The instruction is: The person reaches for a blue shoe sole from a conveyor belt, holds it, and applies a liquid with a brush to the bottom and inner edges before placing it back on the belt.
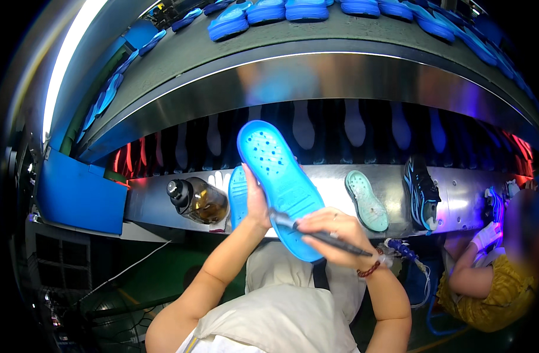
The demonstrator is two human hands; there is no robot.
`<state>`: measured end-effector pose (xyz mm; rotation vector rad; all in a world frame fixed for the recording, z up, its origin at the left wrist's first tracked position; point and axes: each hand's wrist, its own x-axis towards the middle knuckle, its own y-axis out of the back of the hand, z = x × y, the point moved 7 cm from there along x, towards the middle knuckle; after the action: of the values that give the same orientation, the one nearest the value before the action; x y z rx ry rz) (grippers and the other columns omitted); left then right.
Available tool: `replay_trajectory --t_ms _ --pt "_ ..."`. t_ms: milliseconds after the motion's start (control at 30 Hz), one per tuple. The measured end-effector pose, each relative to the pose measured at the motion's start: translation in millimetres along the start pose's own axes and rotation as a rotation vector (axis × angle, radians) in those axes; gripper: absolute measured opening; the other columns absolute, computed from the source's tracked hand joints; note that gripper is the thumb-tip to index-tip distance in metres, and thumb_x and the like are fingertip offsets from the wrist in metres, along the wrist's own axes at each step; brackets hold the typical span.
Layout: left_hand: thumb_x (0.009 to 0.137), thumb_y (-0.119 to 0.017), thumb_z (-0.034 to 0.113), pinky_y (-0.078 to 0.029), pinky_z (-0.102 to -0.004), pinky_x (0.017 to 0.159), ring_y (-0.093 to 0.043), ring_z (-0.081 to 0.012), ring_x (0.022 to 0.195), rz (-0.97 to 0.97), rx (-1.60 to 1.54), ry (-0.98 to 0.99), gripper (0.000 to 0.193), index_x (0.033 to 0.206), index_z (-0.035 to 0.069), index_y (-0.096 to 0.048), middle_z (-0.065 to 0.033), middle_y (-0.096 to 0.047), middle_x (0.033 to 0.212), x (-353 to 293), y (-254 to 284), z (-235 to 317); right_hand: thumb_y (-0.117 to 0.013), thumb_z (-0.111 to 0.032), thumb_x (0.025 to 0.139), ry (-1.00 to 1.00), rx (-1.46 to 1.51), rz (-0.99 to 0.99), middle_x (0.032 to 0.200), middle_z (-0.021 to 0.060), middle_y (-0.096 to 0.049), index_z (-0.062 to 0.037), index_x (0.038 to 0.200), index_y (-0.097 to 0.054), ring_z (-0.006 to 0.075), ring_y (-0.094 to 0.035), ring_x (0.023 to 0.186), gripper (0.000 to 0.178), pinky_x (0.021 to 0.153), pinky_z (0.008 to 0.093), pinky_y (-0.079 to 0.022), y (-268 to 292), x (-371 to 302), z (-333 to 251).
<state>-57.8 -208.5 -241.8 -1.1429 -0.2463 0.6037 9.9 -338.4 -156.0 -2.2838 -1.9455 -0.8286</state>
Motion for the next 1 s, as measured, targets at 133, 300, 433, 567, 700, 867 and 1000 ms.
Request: replay_trajectory --t_ms 133,300,433,567,700,867,1000 --pt "0.077 -0.027 0.073 -0.041 -0.0434 0.092 -0.049 -0.0284 0.108 -0.044 -0.002 -0.008 0.085 0.127 0.005 -0.035 -0.0154 -0.049 0.117 -4.7 2.8 12.2 -0.066 0.004 0.067 -0.079 0.253 -0.156 0.091 0.0118 -0.065 -0.0011 0.089 -0.066 0.0216 -0.061 0.089 0.022 0.080 0.0305 -0.048 0.7 -13.0 4.3" --pt "0.077 -0.025 0.073 -0.042 -0.0443 0.090 -0.052 -0.0302 0.105 0.018 0.111 -0.111 0.085 0.128 0.006 -0.034 -0.0187 -0.049 0.118 1.2 -12.3 24.9 -0.068 0.004 0.066 -0.058 0.079 -0.104 0.092 0.0117 -0.065 -0.0021 0.089 -0.066 0.0222 -0.059 0.091 0.024 0.081 0.0309 -0.047 -1.5 -18.2 7.5" --pt "0.076 -0.025 0.073 -0.044 -0.0460 0.089 -0.052 -0.0311 0.104 -0.137 0.160 -0.100 0.085 0.129 0.007 -0.033 -0.0195 -0.050 0.117 3.1 -34.6 38.2 -0.068 0.004 0.066 -0.027 0.412 -0.156 0.093 0.0113 -0.065 0.0005 0.089 -0.065 0.0207 -0.057 0.094 0.023 0.083 0.0310 -0.045 10.3 -26.6 14.8" --pt "0.075 -0.027 0.075 -0.044 -0.0476 0.088 -0.052 -0.0321 0.106 -0.110 0.230 -0.111 0.087 0.131 0.008 -0.031 -0.0191 -0.048 0.119 17.5 -53.1 38.5 -0.062 0.006 0.070 -0.228 0.360 0.179 0.095 0.0127 -0.062 0.0010 0.092 -0.064 0.0207 -0.057 0.093 0.022 0.083 0.0300 -0.044 26.4 -29.6 39.3" --pt "0.075 -0.030 0.073 -0.044 -0.0501 0.087 -0.052 -0.0345 0.105 -0.114 0.218 -0.170 0.085 0.131 0.009 -0.030 -0.0200 -0.048 0.120 24.8 -60.5 45.2 -0.066 0.004 0.068 -0.076 0.310 -0.064 0.095 0.0121 -0.063 0.0008 0.090 -0.064 0.0215 -0.056 0.095 0.023 0.088 0.0316 -0.041 24.0 -28.4 14.5" --pt "0.081 -0.032 0.066 -0.044 -0.0500 0.087 -0.053 -0.0354 0.104 -0.124 0.163 -0.142 0.078 0.130 0.005 -0.031 -0.0219 -0.047 0.120 33.1 -85.9 45.7 -0.058 0.005 0.074 -0.186 0.767 0.265 0.099 0.0198 -0.061 0.0038 0.091 -0.060 0.0246 -0.057 0.099 0.018 0.090 0.0345 -0.042 37.7 -30.8 41.8" --pt "0.086 -0.031 0.056 -0.038 -0.0468 0.095 -0.047 -0.0338 0.112 -0.277 0.096 -0.124 0.073 0.133 0.000 -0.026 -0.0204 -0.042 0.127 2.5 -98.0 23.1 -0.053 0.003 0.079 -0.230 1.079 0.414 0.101 0.0231 -0.058 0.0065 0.096 -0.055 0.0287 -0.058 0.096 0.018 0.089 0.0435 -0.045 31.6 -32.8 24.0"
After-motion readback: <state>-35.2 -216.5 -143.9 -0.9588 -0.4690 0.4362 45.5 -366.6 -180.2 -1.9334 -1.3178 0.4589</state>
